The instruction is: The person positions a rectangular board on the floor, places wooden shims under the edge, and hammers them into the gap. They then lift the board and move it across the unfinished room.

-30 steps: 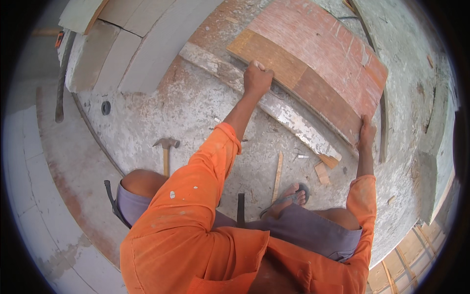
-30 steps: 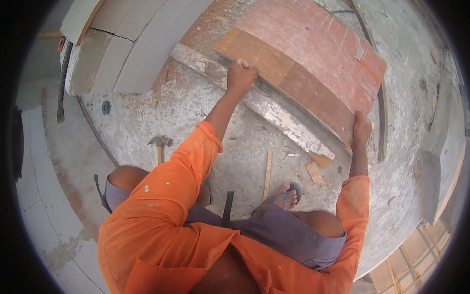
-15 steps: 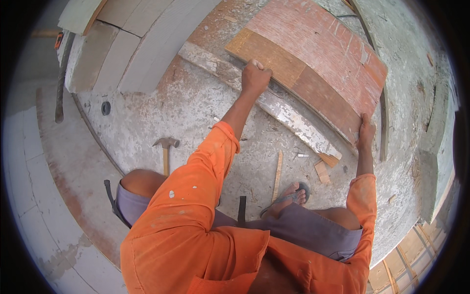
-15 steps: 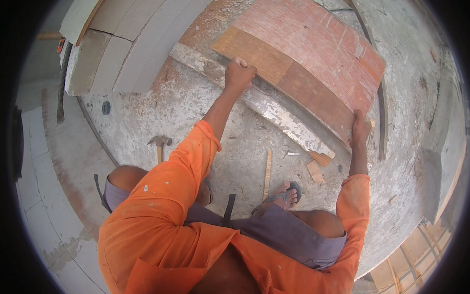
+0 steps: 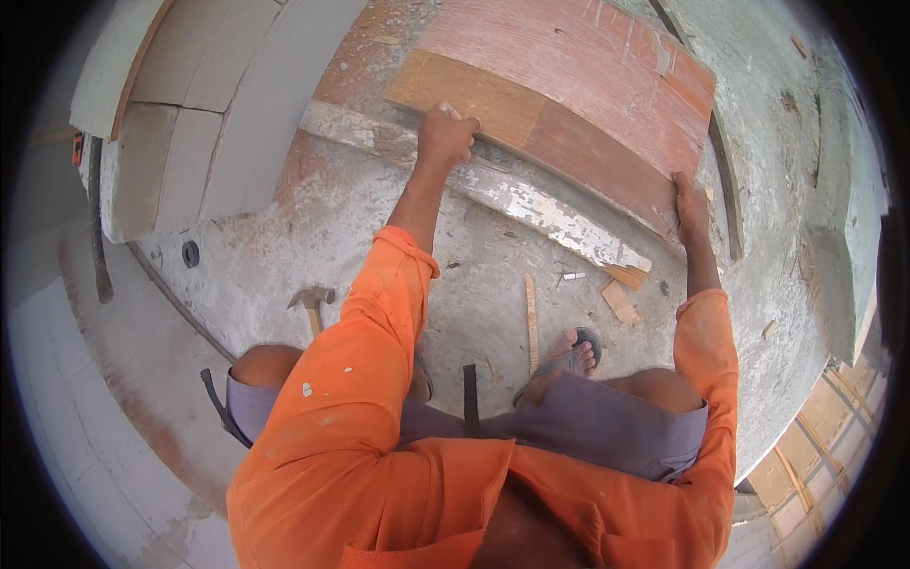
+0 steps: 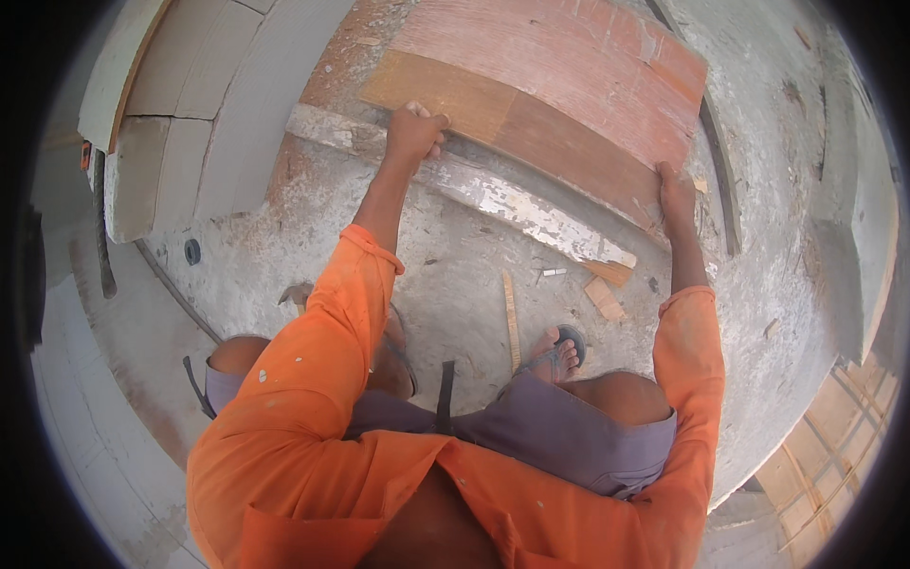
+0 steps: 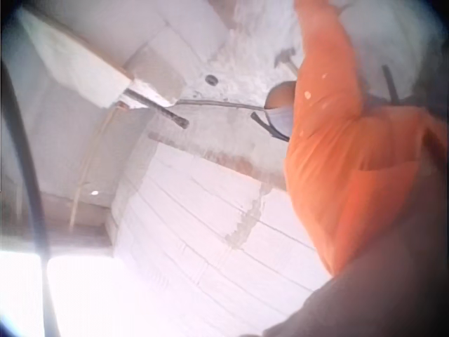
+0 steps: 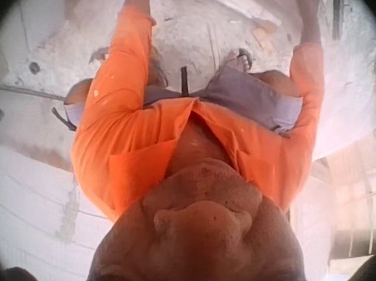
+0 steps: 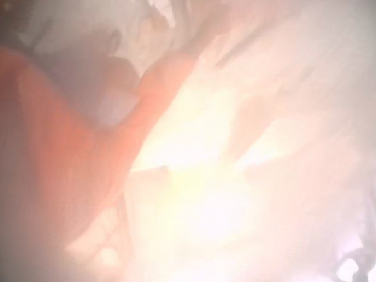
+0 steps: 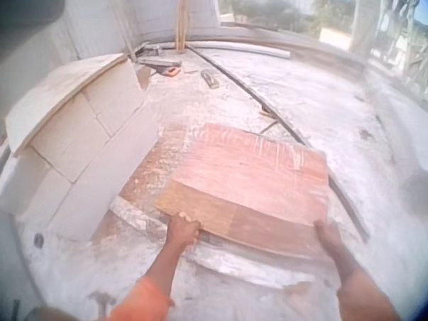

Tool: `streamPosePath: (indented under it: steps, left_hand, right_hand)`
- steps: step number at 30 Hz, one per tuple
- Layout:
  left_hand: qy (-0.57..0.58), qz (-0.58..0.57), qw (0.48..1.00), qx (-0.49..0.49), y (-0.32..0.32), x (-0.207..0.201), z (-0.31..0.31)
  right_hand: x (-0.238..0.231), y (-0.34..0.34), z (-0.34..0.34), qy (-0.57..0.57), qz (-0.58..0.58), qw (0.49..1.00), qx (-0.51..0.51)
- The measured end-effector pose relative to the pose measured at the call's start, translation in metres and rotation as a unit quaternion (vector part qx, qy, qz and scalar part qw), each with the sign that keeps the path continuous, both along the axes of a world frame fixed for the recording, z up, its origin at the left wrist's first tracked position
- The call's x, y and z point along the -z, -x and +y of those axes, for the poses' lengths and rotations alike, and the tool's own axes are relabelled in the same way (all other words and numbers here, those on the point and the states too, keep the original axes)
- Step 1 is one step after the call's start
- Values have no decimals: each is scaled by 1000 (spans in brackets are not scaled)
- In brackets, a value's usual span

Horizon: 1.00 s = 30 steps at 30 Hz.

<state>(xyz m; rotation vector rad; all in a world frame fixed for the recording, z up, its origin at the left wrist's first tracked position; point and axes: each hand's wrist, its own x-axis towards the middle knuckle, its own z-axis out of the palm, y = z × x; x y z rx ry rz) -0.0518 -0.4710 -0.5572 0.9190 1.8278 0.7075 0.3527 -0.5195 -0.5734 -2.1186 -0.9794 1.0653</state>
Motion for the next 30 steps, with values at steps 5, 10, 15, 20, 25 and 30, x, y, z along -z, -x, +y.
streamPosePath:
  steps: [5, 10, 15, 20, 25, 30]
  left_hand:
    - [-10, -52, 998, -13, -2, 0, 1]
    - [-4, -44, 999, 4, -5, -4, -2]
    - [-7, -46, 999, 13, -14, -3, 0]
    - [-13, -51, 998, 20, -10, -2, -1]
    - [-3, -36, 999, 1, -3, -2, -2]
    - [-12, -42, 999, 21, -13, -2, 2]
  right_hand:
    - [15, -4, 4, -32, -43, 998, 21]
    - [10, -2, 8, -23, -67, 997, 22]
    - [11, -7, 2, -137, -145, 978, -55]
    - [7, -2, 2, -55, -91, 994, 16]
    - [-3, 18, 4, -25, -138, 990, 15]
    - [17, -8, 4, -55, -278, 959, -10]
